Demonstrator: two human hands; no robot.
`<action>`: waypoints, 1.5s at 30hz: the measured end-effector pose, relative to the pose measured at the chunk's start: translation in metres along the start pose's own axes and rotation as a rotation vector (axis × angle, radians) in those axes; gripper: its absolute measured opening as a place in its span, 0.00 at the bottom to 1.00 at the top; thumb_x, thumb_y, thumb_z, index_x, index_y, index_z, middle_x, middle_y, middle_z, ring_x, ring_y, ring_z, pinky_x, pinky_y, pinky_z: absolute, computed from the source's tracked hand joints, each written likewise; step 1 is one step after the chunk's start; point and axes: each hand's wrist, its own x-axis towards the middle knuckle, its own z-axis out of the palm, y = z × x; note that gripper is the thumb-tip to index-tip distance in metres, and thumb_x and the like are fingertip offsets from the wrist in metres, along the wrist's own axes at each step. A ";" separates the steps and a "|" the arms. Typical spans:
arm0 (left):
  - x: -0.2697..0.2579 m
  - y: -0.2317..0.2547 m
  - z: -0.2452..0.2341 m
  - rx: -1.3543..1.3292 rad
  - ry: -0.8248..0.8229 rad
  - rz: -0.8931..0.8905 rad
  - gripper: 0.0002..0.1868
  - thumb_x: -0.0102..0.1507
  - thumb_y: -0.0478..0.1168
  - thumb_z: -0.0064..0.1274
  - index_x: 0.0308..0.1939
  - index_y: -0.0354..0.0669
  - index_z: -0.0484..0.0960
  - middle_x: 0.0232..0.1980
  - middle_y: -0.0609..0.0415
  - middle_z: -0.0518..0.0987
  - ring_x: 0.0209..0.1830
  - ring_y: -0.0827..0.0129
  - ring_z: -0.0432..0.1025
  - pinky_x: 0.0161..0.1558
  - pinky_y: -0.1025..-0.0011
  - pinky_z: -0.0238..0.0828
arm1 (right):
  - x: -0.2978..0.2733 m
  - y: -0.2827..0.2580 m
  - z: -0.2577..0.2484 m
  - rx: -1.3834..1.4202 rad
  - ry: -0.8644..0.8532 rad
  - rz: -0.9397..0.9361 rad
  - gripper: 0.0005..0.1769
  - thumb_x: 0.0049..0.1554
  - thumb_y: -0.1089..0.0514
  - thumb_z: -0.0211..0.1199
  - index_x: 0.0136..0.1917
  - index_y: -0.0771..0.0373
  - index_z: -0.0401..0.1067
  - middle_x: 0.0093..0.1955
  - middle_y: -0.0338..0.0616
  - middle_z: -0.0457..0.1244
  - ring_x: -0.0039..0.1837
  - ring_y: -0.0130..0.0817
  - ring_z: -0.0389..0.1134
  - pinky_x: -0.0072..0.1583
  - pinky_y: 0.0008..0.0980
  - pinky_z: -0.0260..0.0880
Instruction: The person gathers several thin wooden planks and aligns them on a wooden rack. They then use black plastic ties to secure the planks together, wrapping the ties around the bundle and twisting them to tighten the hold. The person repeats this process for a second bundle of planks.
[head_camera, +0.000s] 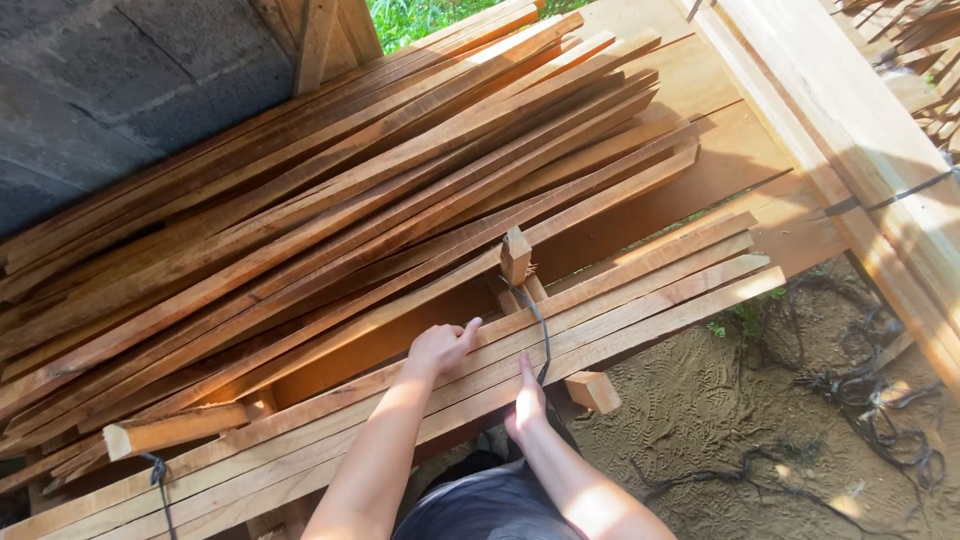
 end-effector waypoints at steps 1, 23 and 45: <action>0.003 0.007 0.001 -0.002 -0.001 0.005 0.46 0.64 0.77 0.19 0.55 0.56 0.85 0.59 0.42 0.82 0.68 0.48 0.70 0.68 0.52 0.65 | 0.006 -0.003 -0.004 0.000 0.002 -0.005 0.56 0.51 0.37 0.75 0.78 0.70 0.54 0.74 0.61 0.58 0.75 0.53 0.59 0.74 0.52 0.61; -0.027 -0.027 0.079 0.560 0.333 0.291 0.77 0.38 0.76 0.63 0.82 0.50 0.43 0.82 0.46 0.46 0.77 0.46 0.45 0.73 0.42 0.38 | 0.042 0.004 -0.026 -0.445 -0.061 -0.013 0.63 0.51 0.23 0.67 0.77 0.73 0.53 0.70 0.69 0.59 0.68 0.62 0.62 0.67 0.64 0.61; -0.010 -0.014 0.105 -0.290 0.438 0.333 0.22 0.73 0.62 0.34 0.35 0.66 0.81 0.55 0.68 0.80 0.62 0.65 0.73 0.67 0.52 0.60 | -0.032 -0.023 -0.067 -1.148 -0.542 -0.931 0.20 0.63 0.42 0.59 0.56 0.60 0.76 0.51 0.57 0.71 0.59 0.51 0.72 0.59 0.49 0.74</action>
